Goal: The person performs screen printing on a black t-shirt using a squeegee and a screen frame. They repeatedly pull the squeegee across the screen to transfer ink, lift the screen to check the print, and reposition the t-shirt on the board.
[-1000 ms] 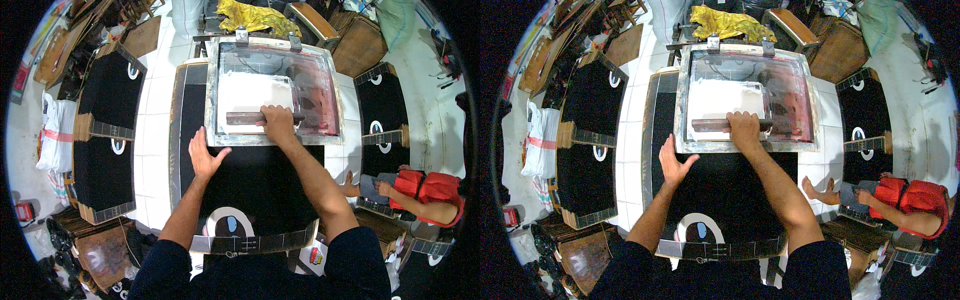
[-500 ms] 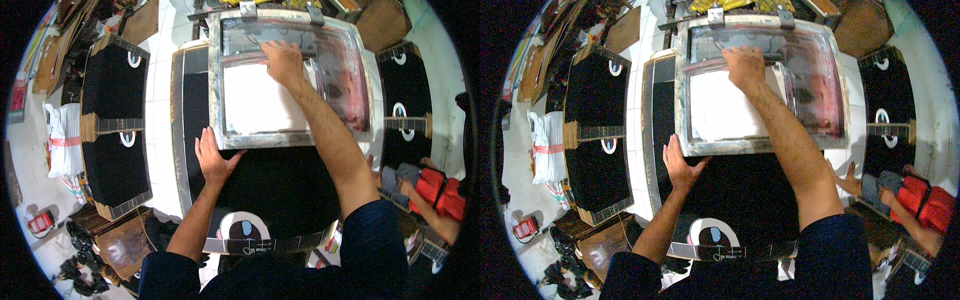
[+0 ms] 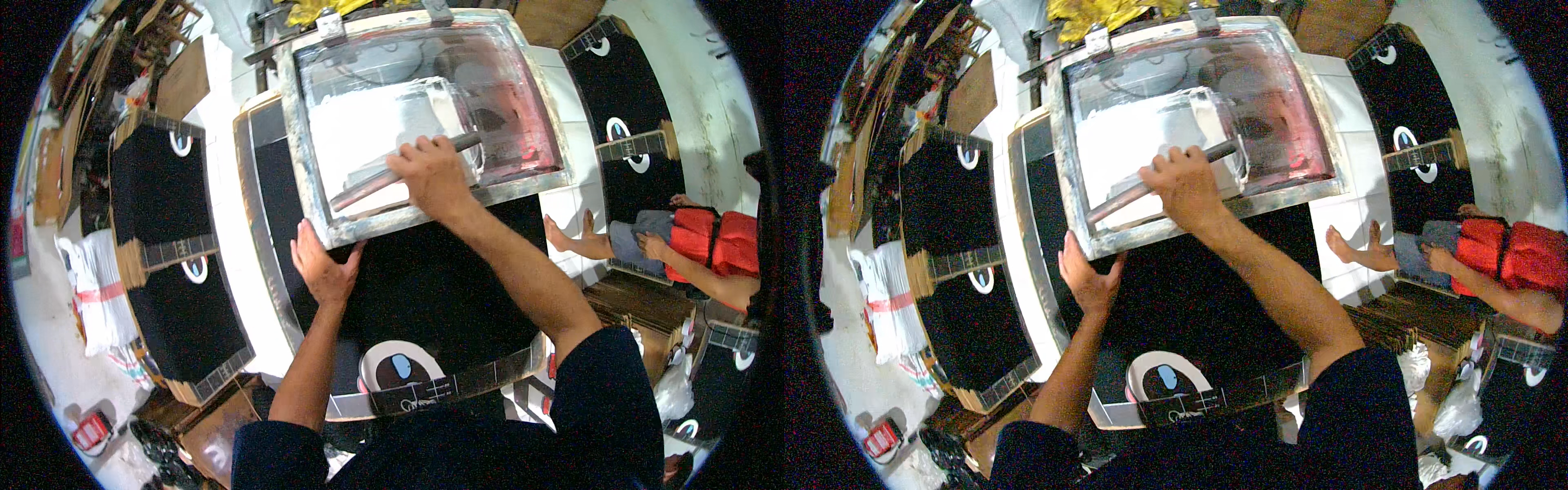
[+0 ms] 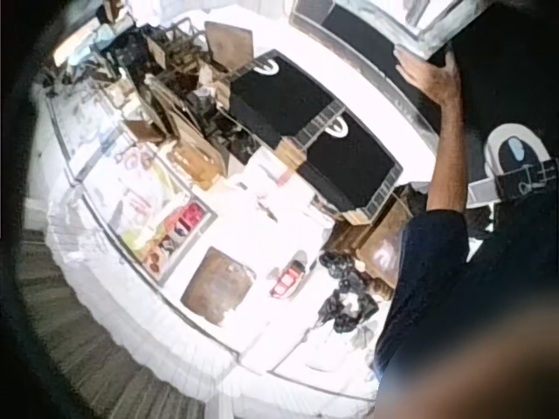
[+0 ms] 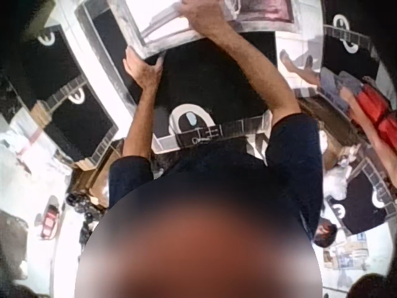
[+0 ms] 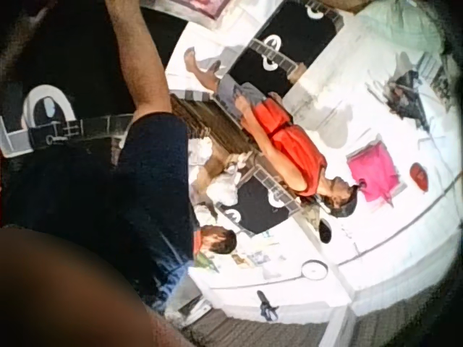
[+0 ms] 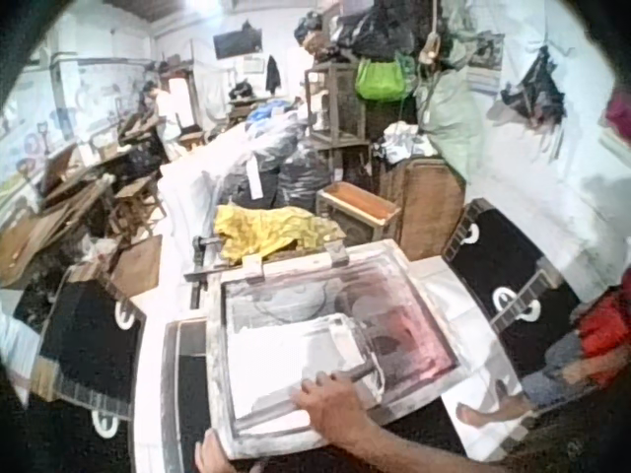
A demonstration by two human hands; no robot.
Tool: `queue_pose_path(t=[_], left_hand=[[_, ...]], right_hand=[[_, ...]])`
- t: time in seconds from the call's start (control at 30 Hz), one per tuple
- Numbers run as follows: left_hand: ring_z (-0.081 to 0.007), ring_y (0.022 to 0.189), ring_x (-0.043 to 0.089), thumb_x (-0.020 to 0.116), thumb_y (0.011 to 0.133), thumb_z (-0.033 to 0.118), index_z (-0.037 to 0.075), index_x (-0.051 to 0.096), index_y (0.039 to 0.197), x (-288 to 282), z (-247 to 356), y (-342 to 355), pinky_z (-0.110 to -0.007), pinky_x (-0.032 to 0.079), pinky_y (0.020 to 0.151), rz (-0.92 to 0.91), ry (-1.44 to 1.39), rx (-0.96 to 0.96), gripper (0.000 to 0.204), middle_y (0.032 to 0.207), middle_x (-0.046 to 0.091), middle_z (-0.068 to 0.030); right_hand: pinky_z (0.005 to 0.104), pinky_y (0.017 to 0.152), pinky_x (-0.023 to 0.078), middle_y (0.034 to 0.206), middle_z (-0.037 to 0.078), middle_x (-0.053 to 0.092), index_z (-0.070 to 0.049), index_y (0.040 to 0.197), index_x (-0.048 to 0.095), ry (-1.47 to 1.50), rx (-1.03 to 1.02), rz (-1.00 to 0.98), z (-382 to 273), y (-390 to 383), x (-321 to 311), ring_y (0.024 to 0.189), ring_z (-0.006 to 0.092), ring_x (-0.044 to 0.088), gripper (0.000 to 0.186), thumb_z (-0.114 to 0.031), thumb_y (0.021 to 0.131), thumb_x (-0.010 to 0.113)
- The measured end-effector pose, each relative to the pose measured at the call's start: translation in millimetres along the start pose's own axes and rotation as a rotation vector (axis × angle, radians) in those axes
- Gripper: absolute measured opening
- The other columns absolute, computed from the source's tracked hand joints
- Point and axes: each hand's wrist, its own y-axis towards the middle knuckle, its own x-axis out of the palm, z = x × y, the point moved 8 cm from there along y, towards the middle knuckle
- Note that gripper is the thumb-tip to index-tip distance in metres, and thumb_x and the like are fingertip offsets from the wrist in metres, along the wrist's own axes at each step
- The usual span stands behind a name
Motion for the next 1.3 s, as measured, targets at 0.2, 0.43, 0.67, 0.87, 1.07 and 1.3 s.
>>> queue_pose_path(t=[0.2,0.43,0.67,0.87,1.07,1.3], left_hand=[[-0.0383,0.147,0.040,0.088,0.075,0.050,-0.010,0.029,0.155,6,-2,0,-0.054,0.021,0.126,-0.049,0.006,-0.012,0.116,0.154,0.044,-0.0298],[-0.0398,0.147,0.040,0.088,0.075,0.049,-0.010,0.028,0.155,5,-2,-1,-0.054,0.020,0.126,-0.061,0.007,0.000,0.117,0.155,0.042,-0.0311],[-0.0380,0.148,0.040,0.087,0.078,0.051,-0.009,0.029,0.155,5,-2,-1,-0.054,0.022,0.125,-0.036,-0.001,0.001,0.113,0.155,0.043,-0.0285],[-0.0371,0.149,0.038,0.084,0.080,0.056,-0.008,0.029,0.156,3,-3,-2,-0.056,0.023,0.125,-0.032,-0.019,0.002,0.113,0.153,0.045,-0.0265],[-0.0368,0.150,0.036,0.086,0.077,0.051,-0.007,0.028,0.156,4,-7,-2,-0.055,0.021,0.125,-0.049,-0.037,-0.038,0.114,0.158,0.041,-0.0252],[-0.0371,0.150,0.037,0.090,0.072,0.050,-0.007,0.026,0.157,5,-9,-1,-0.054,0.022,0.126,-0.096,-0.028,-0.060,0.121,0.158,0.040,-0.0270]], right_hand=[[0.0453,0.081,0.046,0.086,0.002,0.068,-0.019,0.092,0.072,0.012,-0.013,0.056,20,37,11,0.089,0.0251,0.065,0.012,-0.013,0.085,0.064],[0.0471,0.086,0.046,0.097,0.004,0.071,-0.016,0.104,0.071,-0.056,0.149,0.040,86,90,25,0.100,0.0263,0.067,0.022,-0.019,0.083,0.077],[0.0470,0.083,0.045,0.097,0.005,0.068,-0.014,0.104,0.069,-0.101,0.363,-0.035,59,16,13,0.098,0.0273,0.065,0.025,-0.013,0.080,0.075],[0.0462,0.081,0.044,0.096,0.005,0.066,-0.014,0.101,0.068,-0.108,0.424,-0.114,7,-15,-9,0.096,0.0274,0.063,0.026,-0.009,0.076,0.073],[0.0459,0.083,0.044,0.097,0.006,0.069,-0.014,0.102,0.069,-0.071,0.264,-0.111,6,0,-3,0.095,0.0281,0.065,0.022,-0.012,0.080,0.070],[0.0470,0.080,0.047,0.099,0.004,0.069,-0.017,0.107,0.068,-0.222,0.137,-0.046,60,99,28,0.095,0.0281,0.066,0.037,-0.015,0.073,0.081]])
